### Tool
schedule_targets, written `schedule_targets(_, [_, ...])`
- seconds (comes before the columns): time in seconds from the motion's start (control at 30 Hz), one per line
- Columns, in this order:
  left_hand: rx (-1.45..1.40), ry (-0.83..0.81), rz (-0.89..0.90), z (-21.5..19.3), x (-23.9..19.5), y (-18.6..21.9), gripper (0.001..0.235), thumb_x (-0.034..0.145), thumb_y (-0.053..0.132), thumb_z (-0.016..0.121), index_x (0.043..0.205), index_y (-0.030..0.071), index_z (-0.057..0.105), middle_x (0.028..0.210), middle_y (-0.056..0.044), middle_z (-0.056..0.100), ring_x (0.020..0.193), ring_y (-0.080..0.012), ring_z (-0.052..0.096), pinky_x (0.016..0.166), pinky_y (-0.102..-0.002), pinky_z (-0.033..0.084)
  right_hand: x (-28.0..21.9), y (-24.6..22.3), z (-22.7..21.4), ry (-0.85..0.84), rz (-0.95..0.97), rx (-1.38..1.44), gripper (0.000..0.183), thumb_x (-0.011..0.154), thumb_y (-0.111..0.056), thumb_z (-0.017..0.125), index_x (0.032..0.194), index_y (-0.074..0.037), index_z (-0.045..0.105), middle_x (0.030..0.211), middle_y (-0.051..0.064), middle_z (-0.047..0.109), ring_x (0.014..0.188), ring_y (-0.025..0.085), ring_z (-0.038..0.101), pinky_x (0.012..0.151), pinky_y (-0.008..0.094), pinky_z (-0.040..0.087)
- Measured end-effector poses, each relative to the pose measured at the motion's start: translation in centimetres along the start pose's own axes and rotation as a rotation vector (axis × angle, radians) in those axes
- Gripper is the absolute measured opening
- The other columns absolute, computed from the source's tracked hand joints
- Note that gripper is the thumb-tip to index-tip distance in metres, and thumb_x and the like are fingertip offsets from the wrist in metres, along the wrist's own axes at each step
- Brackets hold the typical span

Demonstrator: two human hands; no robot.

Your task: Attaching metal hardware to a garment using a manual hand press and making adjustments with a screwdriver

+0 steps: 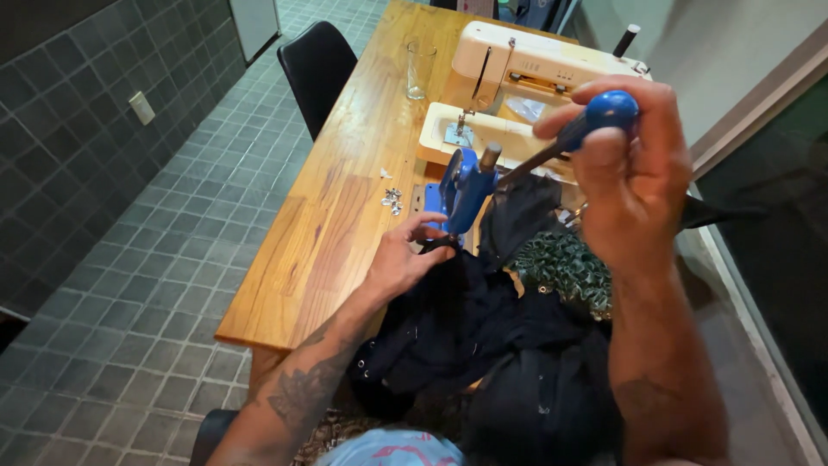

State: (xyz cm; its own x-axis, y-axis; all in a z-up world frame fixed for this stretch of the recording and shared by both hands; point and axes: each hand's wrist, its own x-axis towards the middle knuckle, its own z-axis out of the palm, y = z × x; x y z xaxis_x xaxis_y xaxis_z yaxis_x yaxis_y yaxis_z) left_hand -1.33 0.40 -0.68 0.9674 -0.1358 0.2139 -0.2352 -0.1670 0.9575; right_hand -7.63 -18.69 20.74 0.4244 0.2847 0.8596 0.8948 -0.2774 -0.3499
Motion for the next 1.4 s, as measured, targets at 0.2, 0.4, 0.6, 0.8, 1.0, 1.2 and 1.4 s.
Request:
schedule_targets(0.2, [0.042, 0.001, 0.086, 0.2, -0.7, -1.9, 0.054, 0.073, 0.035, 0.084, 0.123, 0.025, 0.069, 0.12, -0.001, 0.074, 0.103, -0.0176, 0.069, 0.092, -0.029, 0.051, -0.5, -1.1, 0.4, 0.095, 0.054, 0.015, 0.048, 0.116, -0.044, 0.039, 0.12, 0.002, 0.053, 0.115, 0.021, 0.059, 0.108, 0.03, 0.067, 0.096, 0.04, 0.063])
schedule_targets(0.4, [0.058, 0.039, 0.408, 0.5, -0.3, -4.0, 0.04, 0.079, 0.03, 0.084, 0.114, 0.013, 0.073, 0.125, -0.007, 0.072, 0.12, -0.0207, 0.065, 0.108, -0.033, 0.045, -1.2, -1.8, 1.3, 0.187, 0.038, -0.099, 0.047, 0.113, -0.043, 0.042, 0.113, 0.0, 0.061, 0.105, 0.016, 0.069, 0.096, 0.026, 0.071, 0.087, 0.038, 0.064])
schedule_targets(0.6, [0.083, 0.044, 0.428, 0.7, -0.3, -4.4, 0.04, 0.076, 0.027, 0.087, 0.11, 0.009, 0.075, 0.128, -0.01, 0.071, 0.123, -0.0215, 0.065, 0.112, -0.034, 0.042, -2.8, -3.4, 2.1, 0.226, 0.034, -0.207, 0.051, 0.109, -0.045, 0.04, 0.106, -0.001, 0.066, 0.1, 0.012, 0.073, 0.09, 0.021, 0.071, 0.08, 0.031, 0.055])
schedule_targets(0.8, [0.106, 0.076, 0.426, 1.0, -0.3, -4.4, 0.037, 0.076, 0.024, 0.088, 0.109, 0.011, 0.077, 0.124, -0.007, 0.074, 0.125, -0.023, 0.065, 0.111, -0.036, 0.043, -3.6, -4.5, 2.6, 0.266, 0.073, -0.201, 0.049, 0.105, -0.044, 0.043, 0.103, -0.001, 0.067, 0.1, 0.012, 0.073, 0.097, 0.024, 0.073, 0.089, 0.033, 0.058])
schedule_targets(1.0, [0.117, 0.061, 0.406, 0.8, -0.6, -3.4, 0.038, 0.078, 0.026, 0.085, 0.111, 0.011, 0.076, 0.124, -0.009, 0.074, 0.124, -0.0249, 0.065, 0.111, -0.038, 0.045, -5.0, -4.4, 3.7, 0.311, 0.014, -0.201, 0.051, 0.106, -0.046, 0.041, 0.103, 0.0, 0.064, 0.098, 0.014, 0.073, 0.092, 0.026, 0.075, 0.084, 0.035, 0.06])
schedule_targets(1.2, [0.055, 0.086, 0.394, 1.2, -0.7, -3.9, 0.038, 0.076, 0.022, 0.087, 0.11, 0.01, 0.076, 0.125, -0.01, 0.074, 0.125, -0.0226, 0.065, 0.111, -0.035, 0.045, -5.7, -4.4, 4.9, 0.406, -0.004, -0.146, 0.051, 0.106, -0.044, 0.042, 0.099, 0.003, 0.062, 0.093, 0.018, 0.07, 0.088, 0.029, 0.071, 0.083, 0.038, 0.058])
schedule_targets(1.4, [0.077, 0.074, 0.376, 1.2, -0.7, -3.9, 0.037, 0.078, 0.025, 0.085, 0.111, 0.011, 0.075, 0.126, -0.009, 0.073, 0.124, -0.0212, 0.066, 0.109, -0.033, 0.046, -6.2, -4.8, 5.1, 0.42, 0.042, -0.148, 0.051, 0.106, -0.045, 0.042, 0.102, 0.001, 0.063, 0.097, 0.016, 0.07, 0.092, 0.028, 0.071, 0.087, 0.037, 0.057])
